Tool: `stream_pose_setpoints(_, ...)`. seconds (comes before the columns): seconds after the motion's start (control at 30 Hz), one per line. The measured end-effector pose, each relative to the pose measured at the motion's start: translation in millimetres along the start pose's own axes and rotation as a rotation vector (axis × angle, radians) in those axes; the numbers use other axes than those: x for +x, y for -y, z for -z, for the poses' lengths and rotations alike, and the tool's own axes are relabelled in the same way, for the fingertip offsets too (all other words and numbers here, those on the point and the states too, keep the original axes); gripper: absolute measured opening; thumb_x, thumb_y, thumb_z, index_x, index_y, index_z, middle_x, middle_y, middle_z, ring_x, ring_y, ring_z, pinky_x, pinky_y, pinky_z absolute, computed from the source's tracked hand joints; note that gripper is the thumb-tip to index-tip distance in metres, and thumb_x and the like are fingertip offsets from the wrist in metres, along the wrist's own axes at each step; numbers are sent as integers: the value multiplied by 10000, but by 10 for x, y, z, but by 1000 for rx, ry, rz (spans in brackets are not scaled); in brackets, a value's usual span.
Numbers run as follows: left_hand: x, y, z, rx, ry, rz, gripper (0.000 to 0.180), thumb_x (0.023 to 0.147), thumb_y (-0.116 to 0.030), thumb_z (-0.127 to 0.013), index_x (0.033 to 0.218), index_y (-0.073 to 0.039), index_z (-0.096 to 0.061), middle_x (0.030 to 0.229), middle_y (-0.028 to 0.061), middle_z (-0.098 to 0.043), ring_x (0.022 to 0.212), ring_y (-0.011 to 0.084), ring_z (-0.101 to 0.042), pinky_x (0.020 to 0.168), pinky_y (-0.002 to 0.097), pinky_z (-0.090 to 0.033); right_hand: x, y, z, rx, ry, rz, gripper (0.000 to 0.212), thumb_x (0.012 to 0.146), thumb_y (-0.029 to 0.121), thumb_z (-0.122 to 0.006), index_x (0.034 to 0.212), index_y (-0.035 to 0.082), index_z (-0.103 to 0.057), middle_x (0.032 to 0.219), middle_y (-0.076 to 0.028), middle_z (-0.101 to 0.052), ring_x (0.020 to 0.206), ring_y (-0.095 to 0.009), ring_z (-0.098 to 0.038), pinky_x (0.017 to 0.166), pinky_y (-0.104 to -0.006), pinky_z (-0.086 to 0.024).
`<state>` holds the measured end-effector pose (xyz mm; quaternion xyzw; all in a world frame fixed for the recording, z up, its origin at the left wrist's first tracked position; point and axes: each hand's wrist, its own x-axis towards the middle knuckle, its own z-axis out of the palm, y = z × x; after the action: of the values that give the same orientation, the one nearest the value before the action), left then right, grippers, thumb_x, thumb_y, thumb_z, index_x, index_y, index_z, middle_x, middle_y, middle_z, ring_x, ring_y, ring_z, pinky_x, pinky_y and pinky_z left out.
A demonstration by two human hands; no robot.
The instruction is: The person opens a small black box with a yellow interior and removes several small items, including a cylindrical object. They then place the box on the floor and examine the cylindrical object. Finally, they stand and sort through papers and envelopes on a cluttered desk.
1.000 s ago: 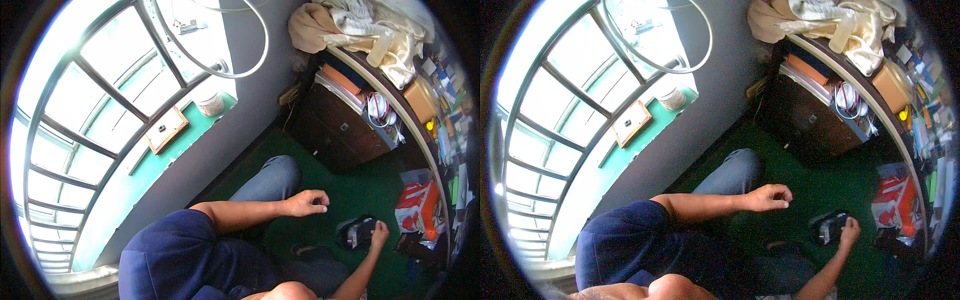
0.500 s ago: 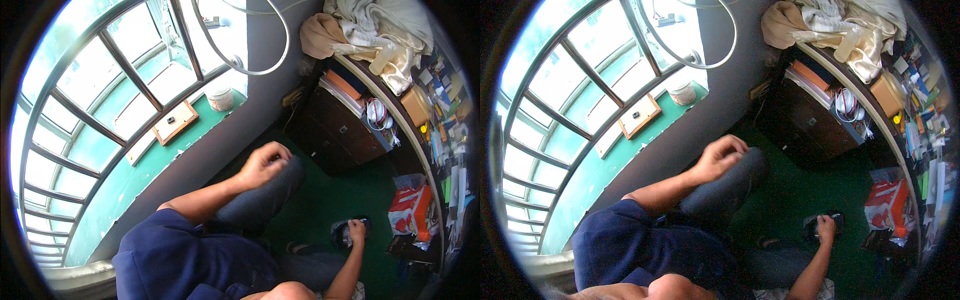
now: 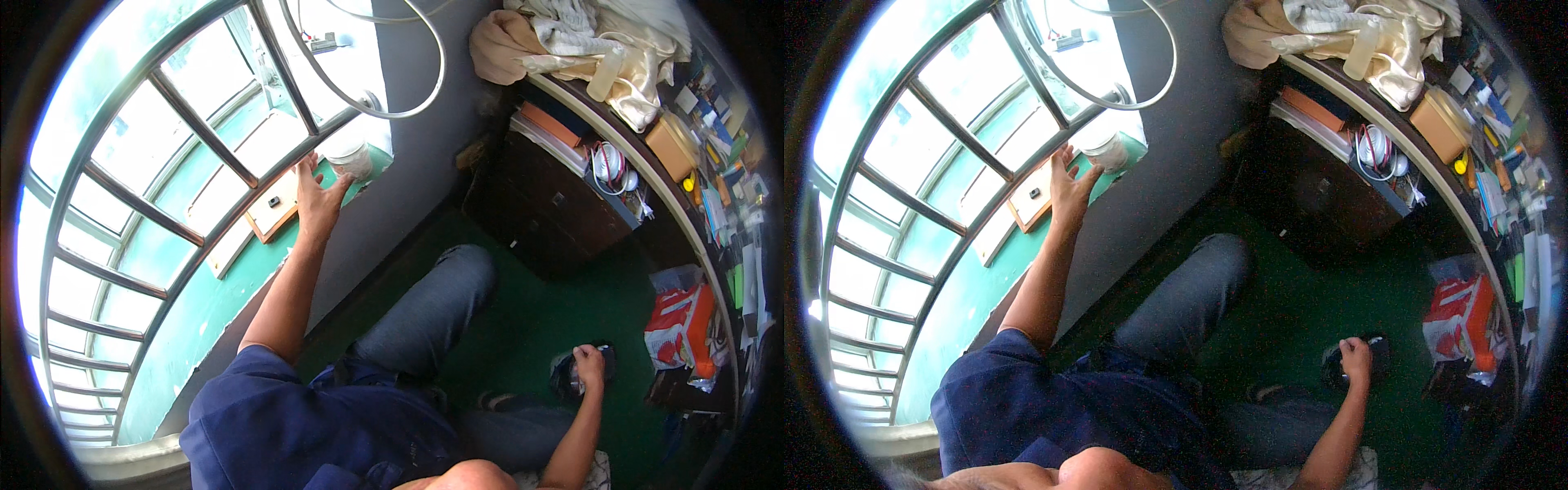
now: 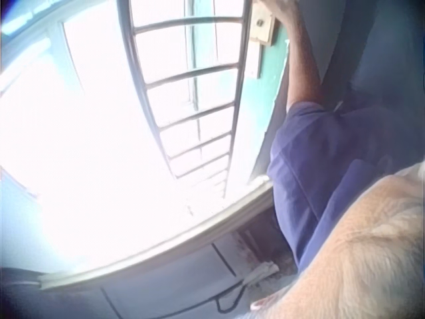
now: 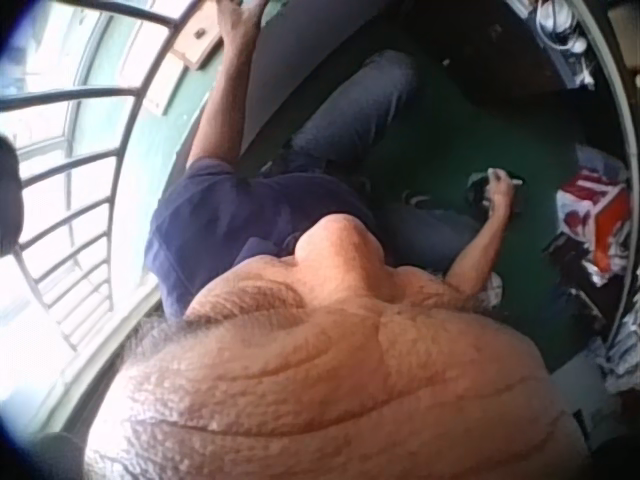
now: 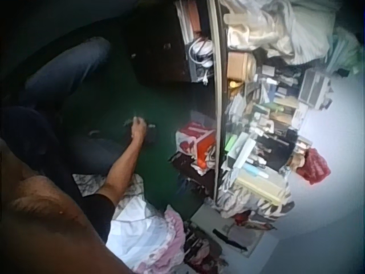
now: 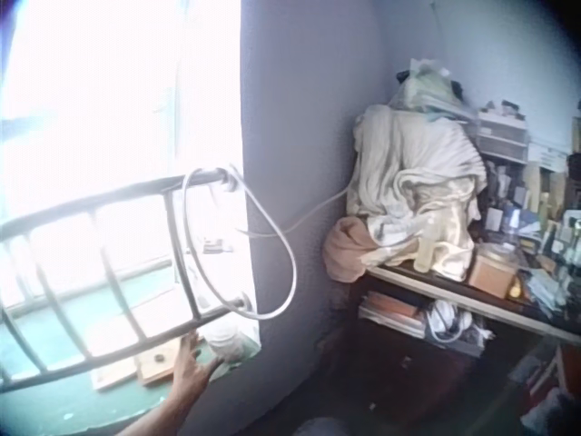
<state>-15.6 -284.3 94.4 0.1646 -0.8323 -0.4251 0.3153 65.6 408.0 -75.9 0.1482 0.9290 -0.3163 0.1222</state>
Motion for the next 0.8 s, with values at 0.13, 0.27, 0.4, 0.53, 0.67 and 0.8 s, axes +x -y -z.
stream_pose_setpoints(0.13, 236, 20, -159, -6, 15, -56, 852, 871, -229, -862, 1511, 41, -369, 1547, 278, -460, 1443, 392, -481, 1209, 525, -408, -11, -70, 40, 3, -4, -12, 257, 976, 227, -722, 1053, -17, -743, 815, -134, -742, 620, -214, -695, 601, -386, -541)
stream_pose_setpoints(0.27, 438, 128, -216, -71, 56, -137, 650, 848, -174, -862, 1374, 45, -549, 1318, 206, -670, 1253, 340, -647, 1107, 493, -506, -2, -137, 15, 28, -22, -25, 263, 979, 229, -723, 1065, -19, -738, 813, -132, -738, 611, -209, -686, 605, -384, -538)
stream_pose_setpoints(0.4, 502, 147, -244, -122, 132, -128, 507, 844, -139, -860, 1261, 45, -639, 1171, 168, -743, 1095, 281, -730, 1004, 447, -578, -4, -124, -11, 38, -21, -27, 262, 988, 231, -715, 1100, -5, -741, 815, -127, -738, 612, -203, -682, 606, -379, -538)
stream_pose_setpoints(0.53, 569, 310, -265, -120, 102, -43, 566, 816, -103, -860, 1296, 59, -609, 1212, 180, -730, 1140, 279, -706, 1024, 446, -534, 46, -130, -17, -4, 4, -2, 262, 978, 231, -725, 1101, -1, -741, 861, -113, -744, 646, -185, -695, 626, -356, -550)
stream_pose_setpoints(0.67, 427, -25, -242, -184, 110, -1, 525, 873, -86, -841, 1313, 55, -591, 1195, 183, -724, 1109, 269, -718, 980, 396, -580, 41, -43, 34, -75, 29, -53, 311, 993, 293, -700, 1150, 31, -754, 1077, -173, -750, 952, -314, -705, 847, -433, -549)
stream_pose_setpoints(0.8, 451, 247, -211, -151, 171, -32, 732, 922, -100, -815, 1504, 39, -394, 1426, 213, -589, 1304, 339, -617, 1054, 441, -562, -41, 153, 80, -93, 49, -97, 342, 1006, 329, -676, 1174, 42, -755, 1166, -194, -751, 1072, -363, -715, 926, -465, -553)
